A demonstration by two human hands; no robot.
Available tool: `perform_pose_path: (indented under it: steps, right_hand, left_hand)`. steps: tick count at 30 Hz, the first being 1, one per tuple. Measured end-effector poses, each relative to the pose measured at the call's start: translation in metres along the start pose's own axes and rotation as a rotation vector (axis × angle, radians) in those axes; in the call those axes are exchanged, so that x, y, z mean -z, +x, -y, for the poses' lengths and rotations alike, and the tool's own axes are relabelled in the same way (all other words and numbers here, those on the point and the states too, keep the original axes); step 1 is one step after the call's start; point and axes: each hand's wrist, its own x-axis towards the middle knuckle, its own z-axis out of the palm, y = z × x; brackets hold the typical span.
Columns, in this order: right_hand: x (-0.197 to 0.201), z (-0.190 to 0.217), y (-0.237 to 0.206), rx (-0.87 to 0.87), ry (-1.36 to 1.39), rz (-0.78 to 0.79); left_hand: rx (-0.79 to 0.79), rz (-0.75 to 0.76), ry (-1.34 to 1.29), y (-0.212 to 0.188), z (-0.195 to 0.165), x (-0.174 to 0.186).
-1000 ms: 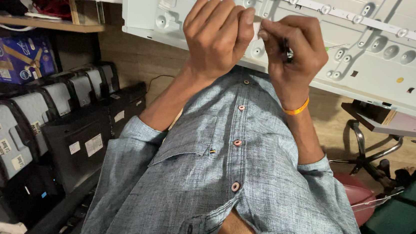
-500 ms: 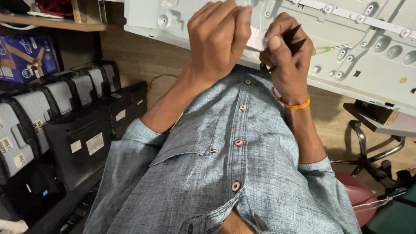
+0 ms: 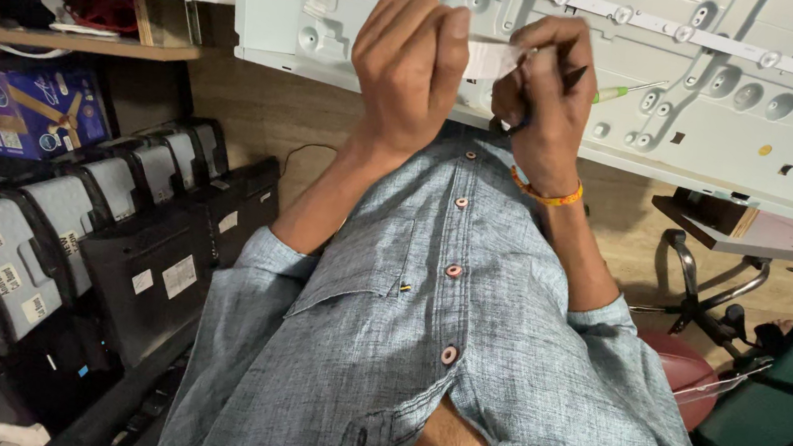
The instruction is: The person repairs the backlight assembly of a television panel. They handle a roll of white double-sided tape, cut pieces of tape with pliers, and press the tape along the LED light strip channels inside the panel, then reposition the panel on the workbench.
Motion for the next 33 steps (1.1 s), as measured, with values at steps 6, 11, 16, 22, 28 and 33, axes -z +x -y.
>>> perform_pose_path:
  steps: [6, 11, 16, 22, 28, 33]
  right_hand:
    - [-0.015, 0.014, 0.001, 0.018, -0.184, -0.177]
    - [-0.025, 0.013, -0.003, 0.097, -0.41, -0.154]
    - [-0.022, 0.006, 0.0, 0.189, -0.52, -0.226]
    - [-0.007, 0.003, 0.01, 0.221, -0.5, -0.296]
    - [0.028, -0.001, 0.005, 0.087, -0.256, -0.236]
    - [0.05, 0.003, 0.017, 0.06, -0.196, -0.502]
  left_hand:
    - [-0.094, 0.005, 0.137, 0.008, -0.007, 0.01]
    - [-0.222, -0.041, 0.249, 0.011, -0.011, 0.001]
    - [-0.16, -0.006, 0.251, 0.005, -0.019, -0.005]
    - [0.04, 0.05, 0.063, -0.01, -0.026, -0.012]
    - [0.316, 0.065, -0.28, -0.03, -0.002, -0.017]
    - [0.705, -0.198, -0.991, -0.044, 0.023, -0.01]
